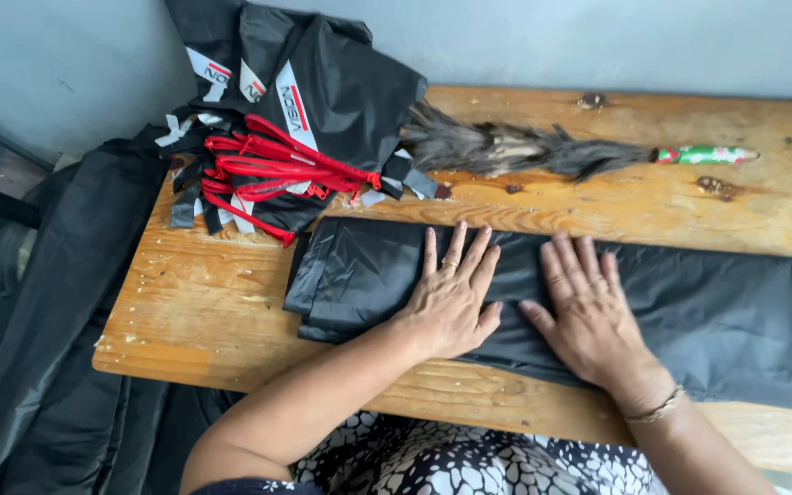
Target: The person uses a feather duster to wipe a black fabric item on a wooden table. They then fold the fabric neatly into a compact rectangular shape.
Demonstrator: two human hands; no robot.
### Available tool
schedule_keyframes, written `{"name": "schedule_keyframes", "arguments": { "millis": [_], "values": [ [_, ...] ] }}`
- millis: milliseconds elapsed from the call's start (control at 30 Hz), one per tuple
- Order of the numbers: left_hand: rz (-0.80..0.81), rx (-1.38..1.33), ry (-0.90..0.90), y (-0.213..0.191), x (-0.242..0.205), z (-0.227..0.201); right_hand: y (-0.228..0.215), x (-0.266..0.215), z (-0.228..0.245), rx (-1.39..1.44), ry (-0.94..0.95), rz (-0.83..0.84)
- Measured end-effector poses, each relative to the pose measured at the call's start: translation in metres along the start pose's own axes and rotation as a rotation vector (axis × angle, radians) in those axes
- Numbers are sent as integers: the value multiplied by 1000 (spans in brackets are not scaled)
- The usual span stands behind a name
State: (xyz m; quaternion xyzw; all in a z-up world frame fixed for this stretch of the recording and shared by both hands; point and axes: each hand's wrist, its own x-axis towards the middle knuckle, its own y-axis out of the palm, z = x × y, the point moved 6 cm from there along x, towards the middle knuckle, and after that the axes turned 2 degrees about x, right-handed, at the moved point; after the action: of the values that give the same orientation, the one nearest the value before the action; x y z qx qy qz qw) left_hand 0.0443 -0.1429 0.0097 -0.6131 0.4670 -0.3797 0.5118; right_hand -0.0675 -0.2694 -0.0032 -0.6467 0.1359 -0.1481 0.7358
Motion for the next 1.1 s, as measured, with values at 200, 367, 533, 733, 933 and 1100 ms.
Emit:
{"name": "schedule_keyframes", "arguments": {
  "millis": [200, 367, 533, 733, 933, 1100],
  "values": [
    [23, 34, -97, 4, -12, 29, 9, -16, -106, -6, 93, -191],
    [146, 22, -239, -17, -29, 45, 3, -30, -121, -57, 142, -225],
    [-14, 41, -304, 3, -56, 85, 3, -30, -119, -5, 145, -216],
    [66, 58, -384, -6, -43, 53, 5, -30, -68, -80, 232, -327],
    [-148, 43, -120, 13, -20, 14, 7, -44, 39, -45, -140, -279],
    [-98, 58, -158, 10, -62, 45, -2, -79, -74, -88, 72, -364]
  ]
}}
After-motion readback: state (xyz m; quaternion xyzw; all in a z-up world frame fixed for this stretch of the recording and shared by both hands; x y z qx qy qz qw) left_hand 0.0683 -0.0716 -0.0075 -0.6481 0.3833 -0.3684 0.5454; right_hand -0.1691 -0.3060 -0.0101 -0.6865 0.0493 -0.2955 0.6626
